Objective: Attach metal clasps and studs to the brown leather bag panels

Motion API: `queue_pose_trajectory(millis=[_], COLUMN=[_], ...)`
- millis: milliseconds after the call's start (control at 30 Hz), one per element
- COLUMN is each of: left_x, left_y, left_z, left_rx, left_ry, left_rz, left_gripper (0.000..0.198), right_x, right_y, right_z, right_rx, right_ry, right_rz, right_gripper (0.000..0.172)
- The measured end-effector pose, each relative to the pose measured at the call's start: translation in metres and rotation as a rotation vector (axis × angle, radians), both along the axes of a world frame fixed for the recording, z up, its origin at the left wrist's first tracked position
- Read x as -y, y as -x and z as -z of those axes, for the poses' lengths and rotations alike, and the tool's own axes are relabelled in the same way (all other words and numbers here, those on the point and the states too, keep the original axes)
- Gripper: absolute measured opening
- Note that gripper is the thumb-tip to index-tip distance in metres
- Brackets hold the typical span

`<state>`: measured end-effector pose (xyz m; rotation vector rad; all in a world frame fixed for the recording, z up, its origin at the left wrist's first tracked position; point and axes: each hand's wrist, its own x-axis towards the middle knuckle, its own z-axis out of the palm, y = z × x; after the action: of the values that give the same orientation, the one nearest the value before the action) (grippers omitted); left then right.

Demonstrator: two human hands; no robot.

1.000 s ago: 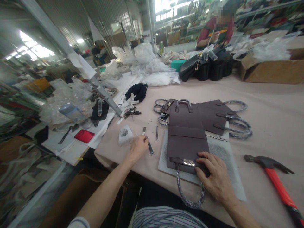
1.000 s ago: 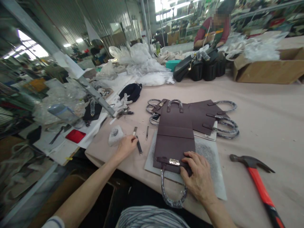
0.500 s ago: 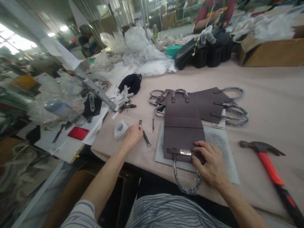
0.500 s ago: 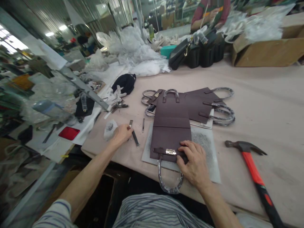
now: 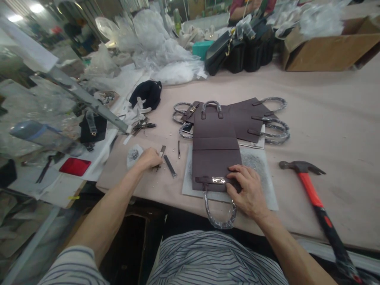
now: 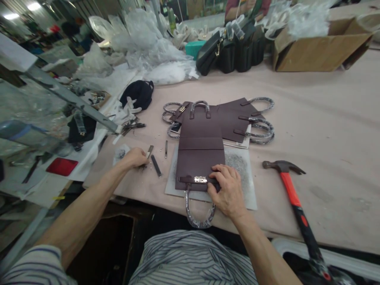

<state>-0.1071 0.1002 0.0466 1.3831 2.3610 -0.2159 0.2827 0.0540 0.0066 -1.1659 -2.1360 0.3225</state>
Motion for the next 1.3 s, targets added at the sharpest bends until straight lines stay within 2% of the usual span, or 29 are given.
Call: queue_pose_trajectory(millis=[100, 200, 267, 367, 467, 533, 667, 800, 933, 1100, 1300], left_x=[0.019, 0.044, 0.059, 0.078, 0.090, 0.096, 0.099, 0.098, 0.100, 0.107, 0.106], left_y=[0.007, -0.003, -0.024, -0.067, -0.101, -0.111, -0.111, -0.106, -0.105, -0.104, -0.109], left_z=[0.000, 0.003, 0.007, 0.014, 0.021, 0.026, 0.030, 0.028, 0.032, 0.042, 0.041], left_rx=[0.284, 0.742, 0.916, 1.047, 1.050, 0.997, 0.905, 0.824, 0.820, 0.909, 1.053], left_ry=[-0.188, -0.570, -0.769, -0.895, -0.934, -0.970, -1.056, -1.098, -1.076, -1.066, -1.086], left_rz=[-0.114, -0.252, -0.231, -0.130, -0.030, 0.058, 0.243, 0.331, 0.346, 0.254, 0.195], left_gripper=[0.015, 0.029, 0.034, 0.028, 0.018, 0.012, 0.010, 0.012, 0.012, 0.012, 0.011], right_x=[-0.001, -0.002, -0.002, -0.002, -0.002, -0.002, -0.002, -0.002, -0.002, -0.003, -0.003], right_y=[0.000, 0.000, 0.000, 0.000, 0.000, 0.001, 0.001, 0.001, 0.001, 0.002, 0.003], right_z=[0.000, 0.000, 0.000, 0.000, 0.000, -0.001, -0.001, -0.001, -0.001, -0.002, -0.003], right_rx=[0.008, 0.022, 0.027, 0.031, 0.038, 0.041, 0.046, 0.049, 0.042, 0.050, 0.056], right_ry=[-0.004, -0.001, 0.001, 0.005, 0.016, 0.013, -0.003, 0.011, 0.027, 0.046, 0.042], right_rz=[-0.014, -0.016, -0.010, -0.010, -0.013, -0.014, -0.014, -0.013, -0.010, 0.006, 0.000], right_gripper=[0.010, 0.010, 0.010, 0.011, 0.011, 0.011, 0.011, 0.010, 0.011, 0.010, 0.010])
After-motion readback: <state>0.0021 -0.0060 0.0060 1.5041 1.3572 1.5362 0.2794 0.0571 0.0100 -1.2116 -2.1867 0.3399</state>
